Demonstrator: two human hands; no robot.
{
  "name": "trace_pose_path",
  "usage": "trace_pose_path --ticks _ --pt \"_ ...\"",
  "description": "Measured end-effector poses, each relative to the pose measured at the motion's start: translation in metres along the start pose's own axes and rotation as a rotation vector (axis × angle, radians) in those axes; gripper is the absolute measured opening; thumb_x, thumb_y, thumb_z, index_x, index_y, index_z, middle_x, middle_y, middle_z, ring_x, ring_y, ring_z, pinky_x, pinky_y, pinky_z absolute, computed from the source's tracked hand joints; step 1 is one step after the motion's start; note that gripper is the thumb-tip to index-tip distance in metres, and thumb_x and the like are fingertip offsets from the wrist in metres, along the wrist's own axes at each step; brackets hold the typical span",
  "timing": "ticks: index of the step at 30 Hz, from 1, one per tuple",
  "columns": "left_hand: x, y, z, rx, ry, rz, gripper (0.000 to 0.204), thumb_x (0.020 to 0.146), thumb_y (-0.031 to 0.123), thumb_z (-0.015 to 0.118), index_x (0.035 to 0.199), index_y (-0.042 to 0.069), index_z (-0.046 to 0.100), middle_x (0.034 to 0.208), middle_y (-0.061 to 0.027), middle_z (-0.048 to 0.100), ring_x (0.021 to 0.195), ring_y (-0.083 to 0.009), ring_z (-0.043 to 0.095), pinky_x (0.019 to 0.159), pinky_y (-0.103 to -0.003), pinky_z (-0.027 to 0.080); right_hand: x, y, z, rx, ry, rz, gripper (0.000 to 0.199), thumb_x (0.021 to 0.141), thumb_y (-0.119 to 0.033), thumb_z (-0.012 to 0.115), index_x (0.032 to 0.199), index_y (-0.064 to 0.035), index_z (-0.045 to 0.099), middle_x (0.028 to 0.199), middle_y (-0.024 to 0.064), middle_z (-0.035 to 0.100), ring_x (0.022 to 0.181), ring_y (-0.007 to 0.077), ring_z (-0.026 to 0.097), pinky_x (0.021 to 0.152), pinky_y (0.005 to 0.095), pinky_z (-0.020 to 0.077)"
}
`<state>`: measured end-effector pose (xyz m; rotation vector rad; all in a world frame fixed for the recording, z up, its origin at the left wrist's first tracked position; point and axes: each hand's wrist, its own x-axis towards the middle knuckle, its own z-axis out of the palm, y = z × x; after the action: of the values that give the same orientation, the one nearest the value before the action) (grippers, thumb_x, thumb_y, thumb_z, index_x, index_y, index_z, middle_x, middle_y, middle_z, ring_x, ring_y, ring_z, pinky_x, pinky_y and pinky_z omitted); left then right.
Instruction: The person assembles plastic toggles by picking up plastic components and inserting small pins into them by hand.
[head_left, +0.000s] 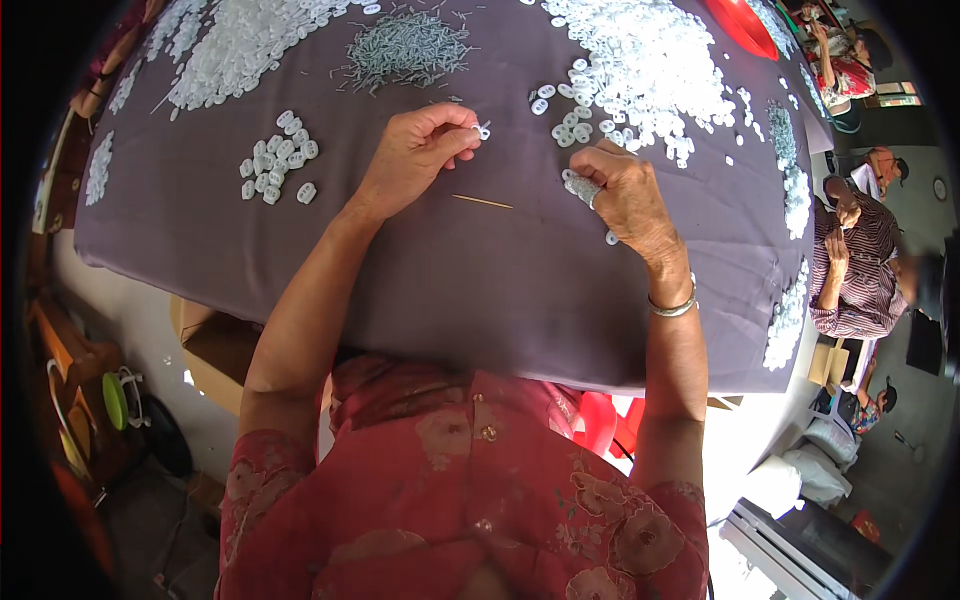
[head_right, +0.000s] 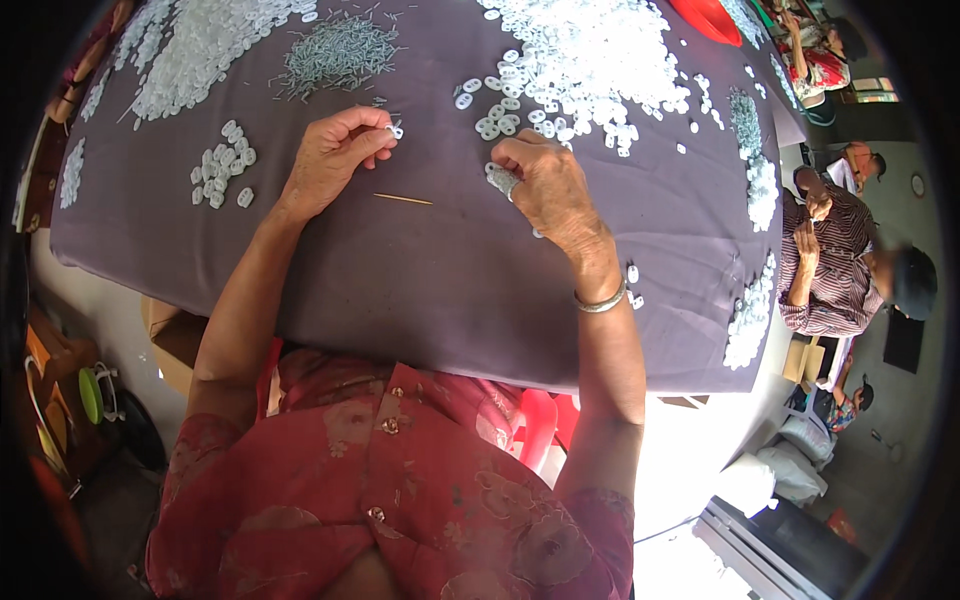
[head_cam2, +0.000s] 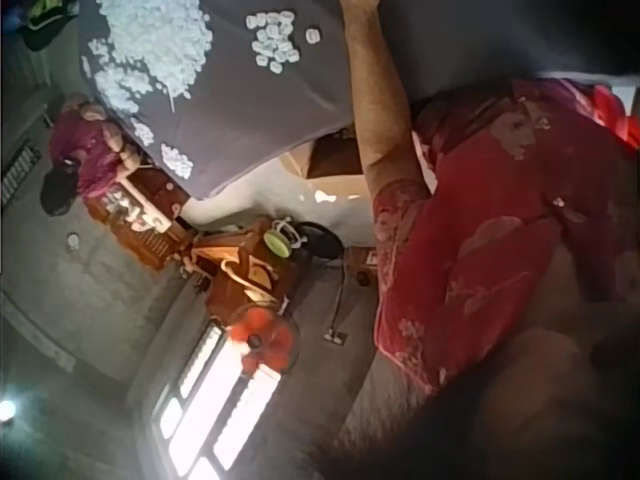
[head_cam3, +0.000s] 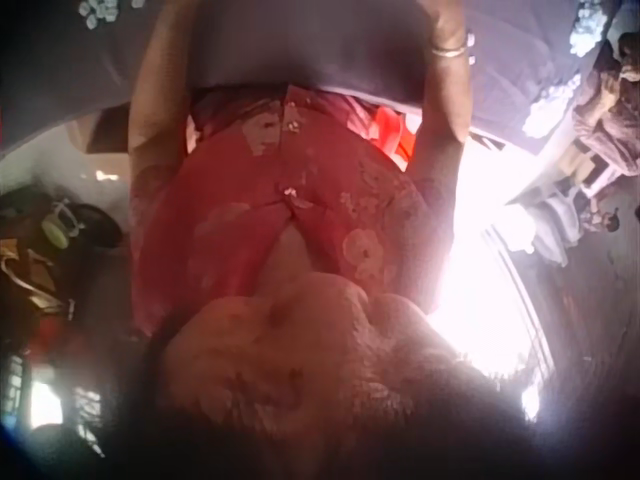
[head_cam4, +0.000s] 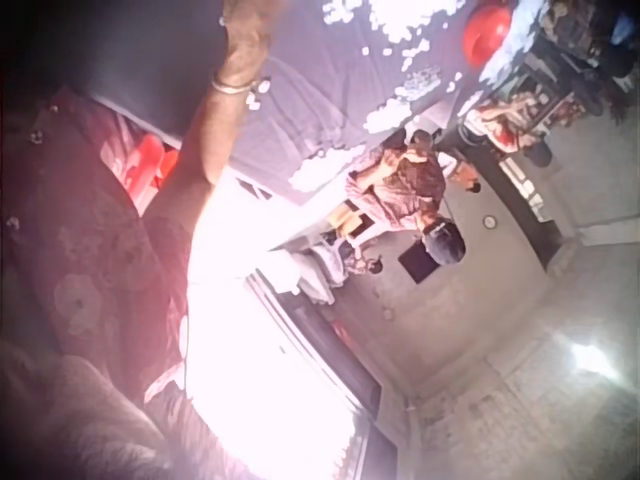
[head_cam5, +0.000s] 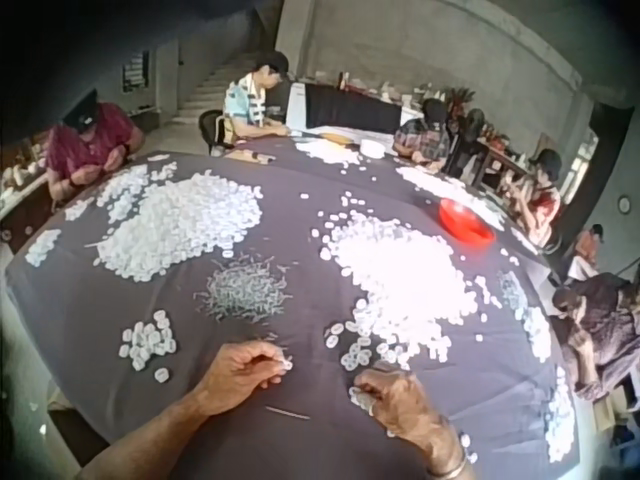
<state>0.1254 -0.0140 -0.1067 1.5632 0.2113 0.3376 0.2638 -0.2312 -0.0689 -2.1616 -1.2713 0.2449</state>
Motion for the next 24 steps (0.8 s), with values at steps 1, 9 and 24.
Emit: trace_pose_path --ticks 1,9,24 --pt "0.0 0.0 0.0 0.015 0.005 -0.004 0.013 0.089 0.013 0.058 0.096 0.002 0.063 0.083 -0.0013 0.062 0.073 -0.0069 0.056 0.062 -0.021 0.044 -0.001 0.0 0.002 0.034 0.015 0.013 0.018 0.071 0.011 0.058 0.084 -0.0006 0.063 0.071 0.0071 0.059 0.065 0.016 0.06 0.061 0.0281 0.0482" --pt "0.0 0.004 0.0 0.04 -0.007 -0.008 0.015 0.09 0.014 0.058 0.097 0.002 0.063 0.084 -0.0012 0.062 0.073 -0.0067 0.057 0.062 -0.021 0.044 0.003 -0.005 -0.002 -0.056 -0.039 -0.028 0.016 0.069 0.012 0.058 0.08 0.0007 0.061 0.068 0.0082 0.056 0.062 0.0181 0.058 0.058 0.0291 0.0479" --pt "0.0 0.002 0.001 -0.014 -0.007 -0.046 0.012 0.089 0.013 0.059 0.095 0.003 0.063 0.083 -0.0003 0.061 0.073 -0.0065 0.056 0.061 -0.02 0.045 -0.007 -0.013 0.009 -0.361 0.102 -0.232 0.032 0.059 0.012 0.055 0.088 -0.0024 0.059 0.079 0.0088 0.054 0.076 0.0275 0.059 0.064 0.0368 0.0518"
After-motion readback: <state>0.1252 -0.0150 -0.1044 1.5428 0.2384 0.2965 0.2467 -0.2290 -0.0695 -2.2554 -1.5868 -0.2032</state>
